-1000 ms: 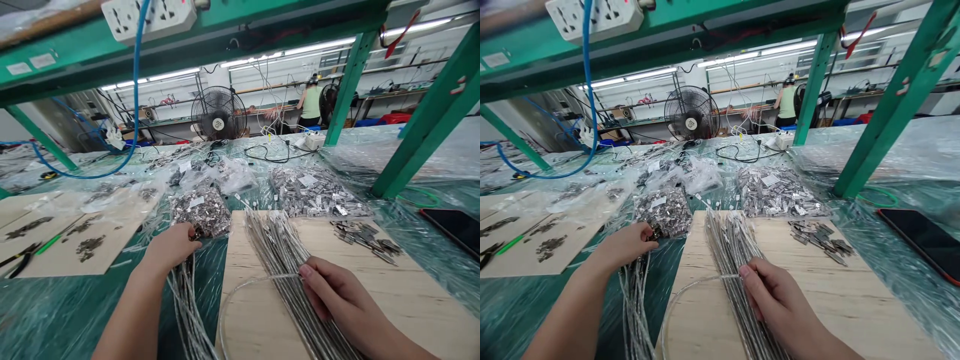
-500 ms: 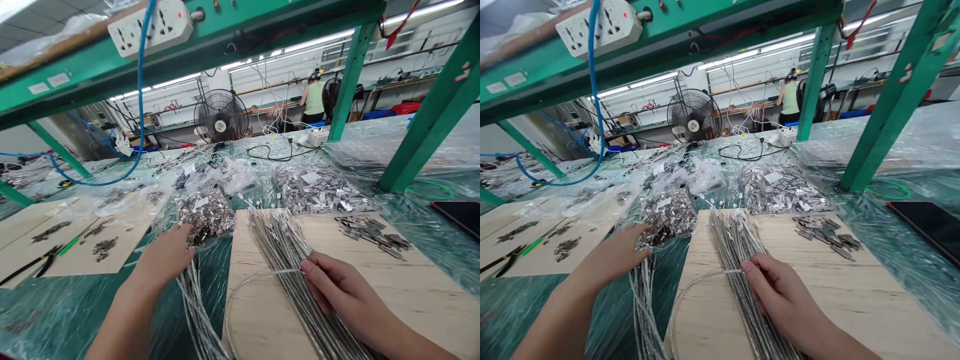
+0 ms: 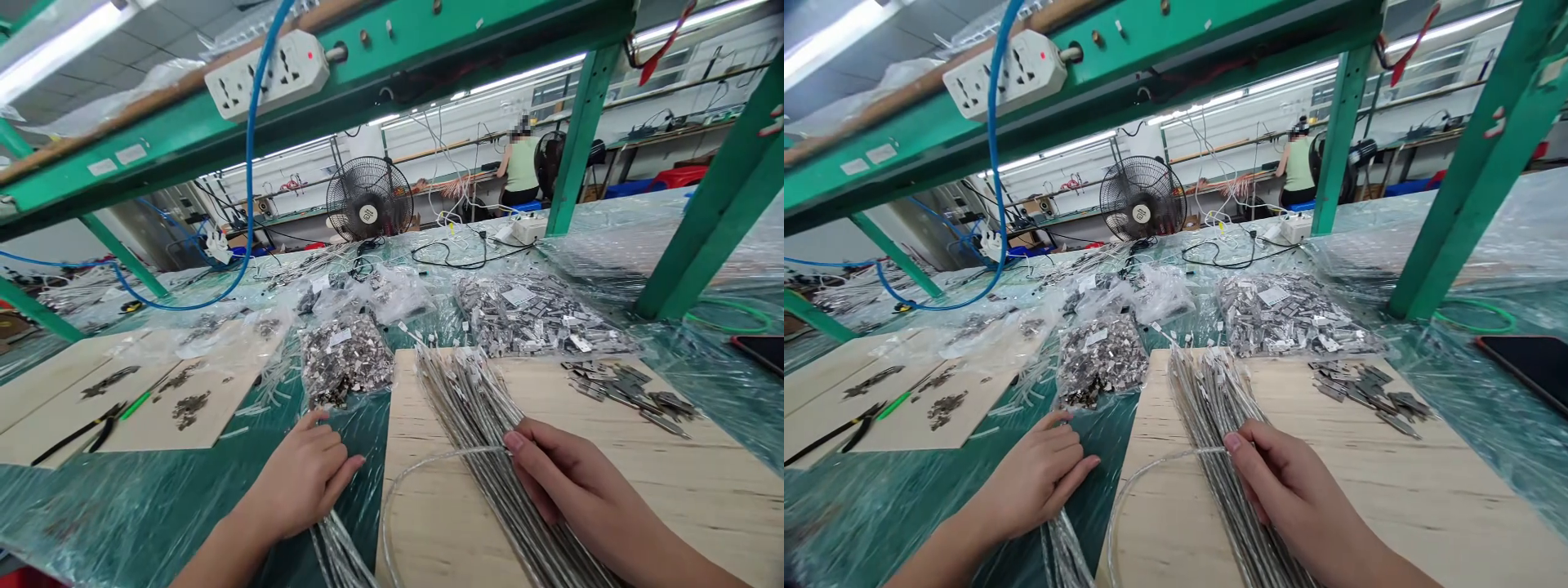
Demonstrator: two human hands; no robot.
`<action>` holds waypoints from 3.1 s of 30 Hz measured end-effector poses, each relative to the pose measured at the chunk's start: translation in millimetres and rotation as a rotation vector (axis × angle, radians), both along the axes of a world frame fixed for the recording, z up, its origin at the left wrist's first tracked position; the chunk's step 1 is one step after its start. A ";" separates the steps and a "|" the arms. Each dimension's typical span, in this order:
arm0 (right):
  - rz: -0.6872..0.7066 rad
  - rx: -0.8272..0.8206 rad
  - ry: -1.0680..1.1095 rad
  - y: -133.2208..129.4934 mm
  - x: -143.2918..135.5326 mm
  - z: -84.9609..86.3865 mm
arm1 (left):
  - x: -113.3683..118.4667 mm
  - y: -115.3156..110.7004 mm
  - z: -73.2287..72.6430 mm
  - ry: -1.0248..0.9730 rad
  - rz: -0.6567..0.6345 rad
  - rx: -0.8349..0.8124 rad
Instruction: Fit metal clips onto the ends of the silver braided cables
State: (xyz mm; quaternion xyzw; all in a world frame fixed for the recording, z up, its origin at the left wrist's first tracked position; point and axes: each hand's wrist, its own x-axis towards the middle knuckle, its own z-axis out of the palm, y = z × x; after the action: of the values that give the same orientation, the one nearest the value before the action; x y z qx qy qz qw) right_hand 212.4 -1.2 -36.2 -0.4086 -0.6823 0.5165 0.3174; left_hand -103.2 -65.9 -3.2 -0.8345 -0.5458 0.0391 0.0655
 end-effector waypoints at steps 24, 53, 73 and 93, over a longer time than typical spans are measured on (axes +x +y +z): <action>0.028 -0.040 0.036 -0.2 -0.4 -2.0 | -21.2 65.6 4.4 -0.346 0.524 -0.067; -0.058 -0.348 0.318 13.1 -3.2 0.7 | 134.9 58.6 -7.5 -1.312 0.112 -0.109; -0.129 -0.407 0.280 14.5 -1.0 0.1 | 137.2 23.5 17.2 -0.466 -0.366 -0.745; -0.118 -0.383 0.250 12.9 -3.1 3.9 | 144.2 45.6 -6.5 -1.214 0.213 -0.329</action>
State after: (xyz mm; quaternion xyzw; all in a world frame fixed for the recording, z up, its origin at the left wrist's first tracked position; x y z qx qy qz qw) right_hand 209.4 11.7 -32.2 -0.4333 -0.5022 0.6635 0.3461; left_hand 41.0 -20.3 -9.7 -0.6485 -0.5524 -0.3510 -0.3887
